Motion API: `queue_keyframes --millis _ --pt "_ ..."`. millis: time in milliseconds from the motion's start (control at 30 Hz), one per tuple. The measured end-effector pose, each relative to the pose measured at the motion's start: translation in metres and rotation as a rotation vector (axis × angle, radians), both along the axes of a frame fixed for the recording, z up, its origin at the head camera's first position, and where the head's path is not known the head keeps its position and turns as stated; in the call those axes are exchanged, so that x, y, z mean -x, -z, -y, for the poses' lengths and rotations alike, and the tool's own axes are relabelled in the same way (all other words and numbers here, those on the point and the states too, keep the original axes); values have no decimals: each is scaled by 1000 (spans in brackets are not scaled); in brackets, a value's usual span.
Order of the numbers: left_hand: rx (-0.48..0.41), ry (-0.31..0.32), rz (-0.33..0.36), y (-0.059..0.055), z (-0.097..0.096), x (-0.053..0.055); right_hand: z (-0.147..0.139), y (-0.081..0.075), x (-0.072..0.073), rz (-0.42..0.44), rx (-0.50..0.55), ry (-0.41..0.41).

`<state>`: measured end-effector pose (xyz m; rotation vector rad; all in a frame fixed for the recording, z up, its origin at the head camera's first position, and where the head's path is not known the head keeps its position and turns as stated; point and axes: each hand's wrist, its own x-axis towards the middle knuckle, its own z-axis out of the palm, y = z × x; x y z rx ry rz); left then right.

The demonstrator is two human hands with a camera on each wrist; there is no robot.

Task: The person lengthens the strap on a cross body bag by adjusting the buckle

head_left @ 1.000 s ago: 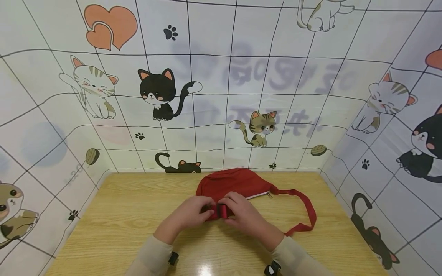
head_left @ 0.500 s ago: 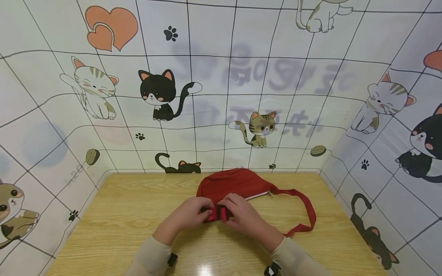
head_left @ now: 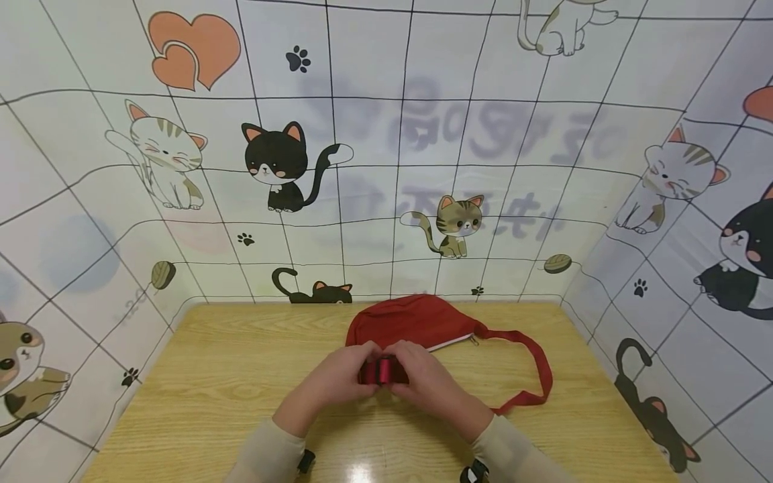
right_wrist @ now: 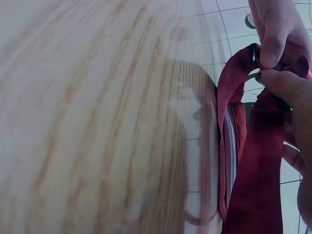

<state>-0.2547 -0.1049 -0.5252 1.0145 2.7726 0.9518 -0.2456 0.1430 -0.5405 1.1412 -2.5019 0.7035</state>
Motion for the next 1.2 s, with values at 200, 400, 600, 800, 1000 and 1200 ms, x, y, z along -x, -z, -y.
queue_keyframes --millis 200,400,600,800,1000,1200 --pt "42 -17 -136 6 -4 2 -3 -3 -2 107 11 0" --pt "59 -12 -214 5 -3 2 -5 -2 -4 241 62 11" --pt "56 -8 -196 6 -1 2 -9 1 -6 282 123 84" --pt "67 -1 -172 2 0 1 -12 1 -5 258 100 113" --pt "92 8 -145 1 2 3 -16 0 -4 211 111 68" --pt "101 5 -112 1 5 4 -25 -6 -2 213 77 36"
